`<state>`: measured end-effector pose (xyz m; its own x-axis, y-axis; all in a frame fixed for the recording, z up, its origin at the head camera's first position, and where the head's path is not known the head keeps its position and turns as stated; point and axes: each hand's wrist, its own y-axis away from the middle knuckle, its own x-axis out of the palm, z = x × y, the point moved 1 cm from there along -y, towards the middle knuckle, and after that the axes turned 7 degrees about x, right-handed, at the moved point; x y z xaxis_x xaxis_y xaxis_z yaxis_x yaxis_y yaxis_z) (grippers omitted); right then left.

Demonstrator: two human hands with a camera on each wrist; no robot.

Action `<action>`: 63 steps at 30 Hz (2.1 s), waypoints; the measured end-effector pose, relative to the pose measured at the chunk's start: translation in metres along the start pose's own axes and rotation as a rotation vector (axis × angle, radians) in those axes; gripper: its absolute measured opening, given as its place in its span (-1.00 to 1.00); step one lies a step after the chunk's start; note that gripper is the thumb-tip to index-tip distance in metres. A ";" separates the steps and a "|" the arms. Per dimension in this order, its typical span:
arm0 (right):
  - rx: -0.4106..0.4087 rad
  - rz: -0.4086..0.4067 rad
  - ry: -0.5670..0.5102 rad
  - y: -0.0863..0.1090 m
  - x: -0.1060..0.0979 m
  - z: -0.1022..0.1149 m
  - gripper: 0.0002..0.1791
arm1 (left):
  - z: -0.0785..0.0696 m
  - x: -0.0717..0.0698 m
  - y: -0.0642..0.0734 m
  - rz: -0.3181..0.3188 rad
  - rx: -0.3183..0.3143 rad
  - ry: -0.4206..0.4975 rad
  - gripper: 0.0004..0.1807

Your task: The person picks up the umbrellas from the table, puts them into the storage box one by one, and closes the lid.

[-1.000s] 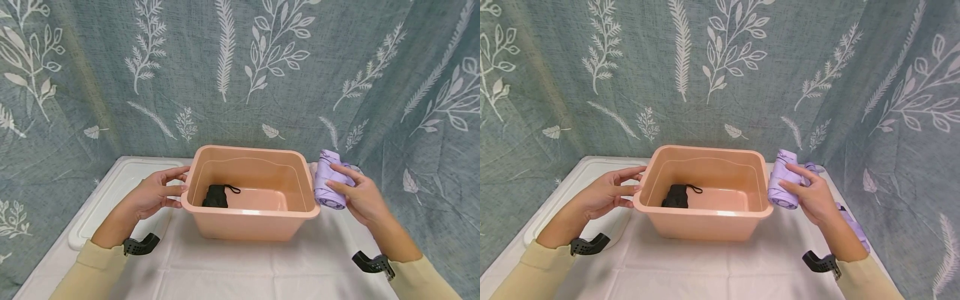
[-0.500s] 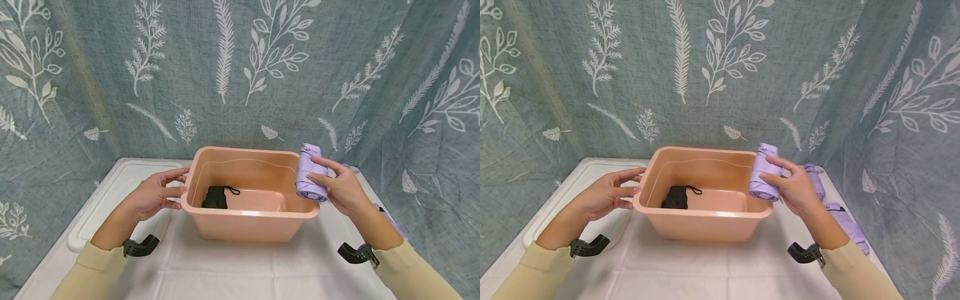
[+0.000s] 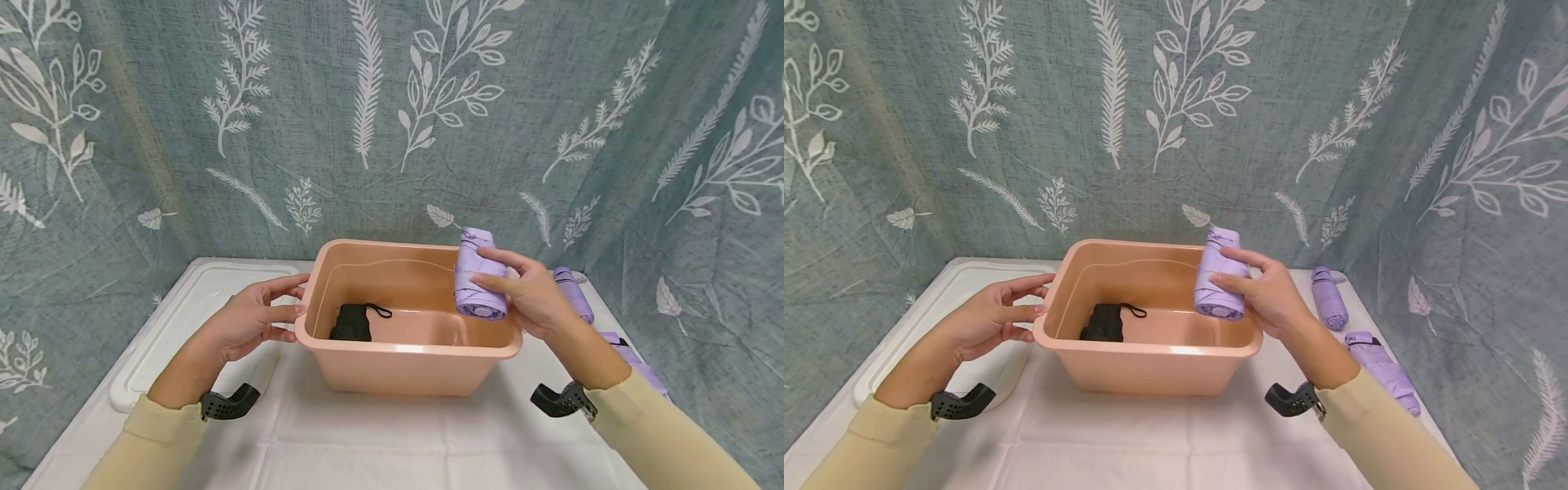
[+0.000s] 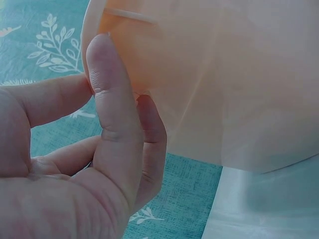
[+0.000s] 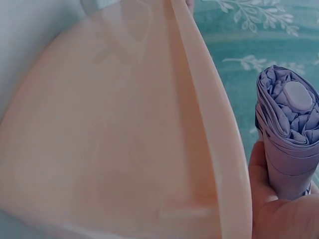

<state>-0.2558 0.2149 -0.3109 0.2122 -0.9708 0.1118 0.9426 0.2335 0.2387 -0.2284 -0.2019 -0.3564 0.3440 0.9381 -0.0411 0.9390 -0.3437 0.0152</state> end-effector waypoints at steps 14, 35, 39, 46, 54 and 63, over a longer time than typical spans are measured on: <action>0.033 0.036 0.014 -0.014 0.024 0.007 -0.28 | -0.001 0.000 0.001 0.010 0.005 0.003 -0.19; 0.153 0.118 -0.001 -0.039 0.055 0.015 -0.38 | 0.000 0.002 0.000 0.003 0.000 -0.008 -0.18; 0.180 0.132 0.013 -0.045 0.059 0.014 -0.40 | 0.000 0.002 0.000 0.002 -0.001 -0.013 -0.18; 0.246 0.204 0.066 -0.054 0.068 0.012 -0.42 | 0.000 0.003 -0.001 0.004 -0.002 -0.017 -0.19; 0.280 0.239 0.144 -0.065 0.074 0.018 -0.44 | 0.000 0.001 -0.001 0.004 -0.001 -0.014 -0.18; 0.353 0.323 0.220 -0.082 0.075 0.017 -0.45 | 0.000 0.002 0.000 0.015 0.003 -0.007 -0.17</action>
<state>-0.3219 0.1241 -0.3058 0.5620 -0.8262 0.0376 0.6840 0.4899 0.5406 -0.2281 -0.2002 -0.3566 0.3580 0.9325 -0.0475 0.9337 -0.3578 0.0133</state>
